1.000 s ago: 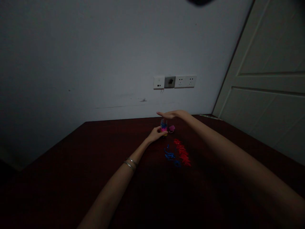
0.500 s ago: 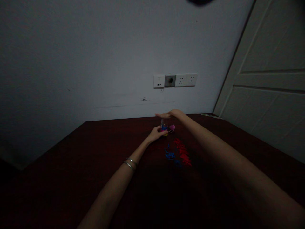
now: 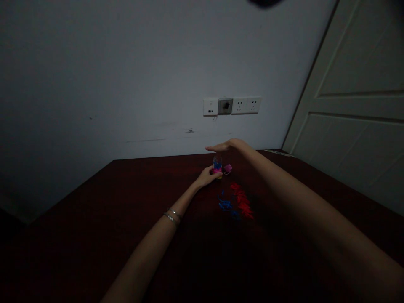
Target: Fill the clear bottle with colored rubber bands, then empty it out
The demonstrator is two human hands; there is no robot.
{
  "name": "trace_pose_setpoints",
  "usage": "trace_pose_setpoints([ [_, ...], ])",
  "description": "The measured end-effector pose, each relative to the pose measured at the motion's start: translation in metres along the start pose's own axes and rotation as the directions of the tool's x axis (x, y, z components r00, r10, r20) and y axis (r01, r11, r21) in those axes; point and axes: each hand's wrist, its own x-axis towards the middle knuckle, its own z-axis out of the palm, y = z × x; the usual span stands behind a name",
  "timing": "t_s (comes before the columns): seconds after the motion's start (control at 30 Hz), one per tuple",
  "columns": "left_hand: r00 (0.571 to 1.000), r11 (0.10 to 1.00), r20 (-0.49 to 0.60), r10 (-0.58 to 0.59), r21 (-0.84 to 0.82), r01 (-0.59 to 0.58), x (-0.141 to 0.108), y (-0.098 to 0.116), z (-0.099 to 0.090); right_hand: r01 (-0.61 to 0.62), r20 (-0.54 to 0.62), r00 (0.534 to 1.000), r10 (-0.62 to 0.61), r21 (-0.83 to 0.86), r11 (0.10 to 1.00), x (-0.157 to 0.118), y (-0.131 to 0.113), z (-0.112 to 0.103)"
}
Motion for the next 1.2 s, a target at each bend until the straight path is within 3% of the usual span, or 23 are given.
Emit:
trace_pose_setpoints([
  [0.1, 1.000, 0.999, 0.006, 0.001, 0.047, -0.001, 0.000, 0.001, -0.001, -0.094, 0.179, 0.981, 0.080, 0.068, 0.993, -0.004, -0.001, -0.005],
  [0.2, 1.000, 0.997, 0.016, 0.009, 0.078, -0.010, 0.000, 0.001, -0.002, -0.107, 0.225, 0.971, 0.083, 0.098, 0.989, -0.009, -0.001, -0.009],
  [0.5, 0.994, 0.991, 0.081, -0.072, 0.116, 0.063, 0.000, 0.008, -0.011, -0.073, 0.164, 0.985, 0.046, 0.165, 0.984, -0.014, 0.007, -0.013],
  [0.67, 0.985, 0.943, 0.090, -0.149, 0.313, 0.114, 0.001, 0.013, -0.039, -0.048, 0.120, 0.993, 0.016, 0.269, 0.962, -0.025, 0.021, -0.020],
  [0.77, 0.974, 0.904, 0.139, -0.177, 0.414, 0.105, 0.000, 0.012, -0.058, -0.005, 0.036, 0.999, -0.008, 0.356, 0.935, -0.035, 0.037, -0.018],
  [0.87, 0.947, 0.892, 0.221, -0.232, 0.437, 0.116, -0.003, 0.009, -0.067, 0.073, -0.082, 0.996, -0.044, 0.402, 0.913, -0.040, 0.057, -0.001],
  [1.03, 0.920, 0.892, 0.266, -0.289, 0.423, 0.158, -0.005, 0.007, -0.061, 0.129, -0.236, 0.972, -0.001, 0.530, 0.838, -0.034, 0.101, 0.058],
  [1.2, 0.910, 0.876, 0.283, -0.302, 0.458, 0.148, -0.004, 0.005, -0.056, 0.132, -0.373, 0.904, 0.210, 0.709, 0.692, -0.028, 0.143, 0.116],
])
